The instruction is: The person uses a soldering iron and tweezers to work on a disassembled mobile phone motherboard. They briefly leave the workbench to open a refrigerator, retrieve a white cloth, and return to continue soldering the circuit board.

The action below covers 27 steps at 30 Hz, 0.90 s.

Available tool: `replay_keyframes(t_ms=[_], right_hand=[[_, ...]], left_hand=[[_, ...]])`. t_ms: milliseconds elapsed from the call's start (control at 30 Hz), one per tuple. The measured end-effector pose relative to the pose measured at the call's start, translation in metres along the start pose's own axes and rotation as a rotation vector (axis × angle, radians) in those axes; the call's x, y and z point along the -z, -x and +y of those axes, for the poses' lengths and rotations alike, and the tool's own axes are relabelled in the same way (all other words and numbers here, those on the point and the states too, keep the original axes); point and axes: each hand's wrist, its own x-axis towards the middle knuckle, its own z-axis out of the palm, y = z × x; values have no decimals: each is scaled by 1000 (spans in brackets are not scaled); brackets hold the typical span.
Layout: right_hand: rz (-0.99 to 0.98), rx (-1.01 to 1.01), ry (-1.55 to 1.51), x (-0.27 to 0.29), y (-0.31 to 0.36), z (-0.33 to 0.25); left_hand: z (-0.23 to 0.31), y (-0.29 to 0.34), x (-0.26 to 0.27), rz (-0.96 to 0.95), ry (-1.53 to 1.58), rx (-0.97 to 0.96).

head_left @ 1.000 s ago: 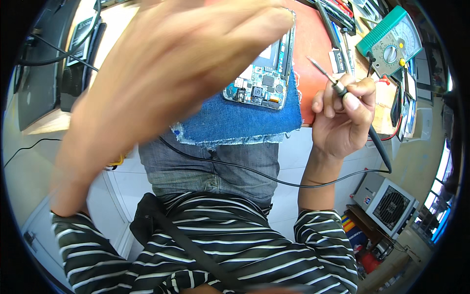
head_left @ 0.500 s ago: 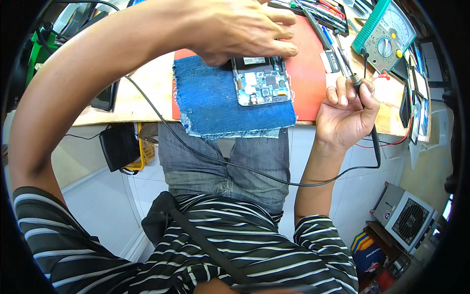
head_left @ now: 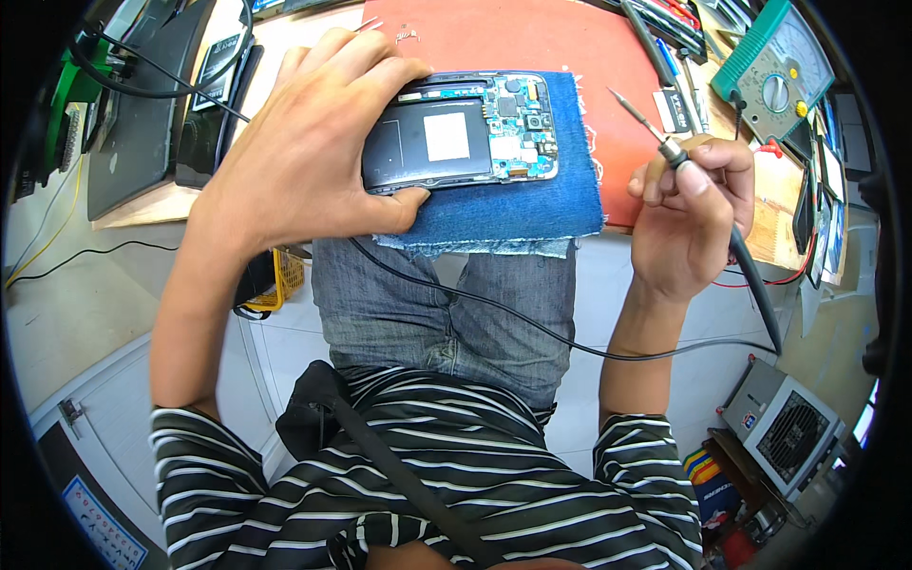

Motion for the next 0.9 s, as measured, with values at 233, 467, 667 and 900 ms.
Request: replay_keyframes(t_ms=[233,467,667,900], right_hand=[[-321,-68,241,-11,-15,-6],[-285,-145,328,-19,-10,-1],[-238,-253,396,-16,-10,-8],[-365,-236,417,-10,-13,-8]], left_hand=[[-11,22,-37,331,218,-17],[-15,25,-47,407,420,-12],[-21,26,-50,357,446,-16],[-18,23,-56,389,564,4]])
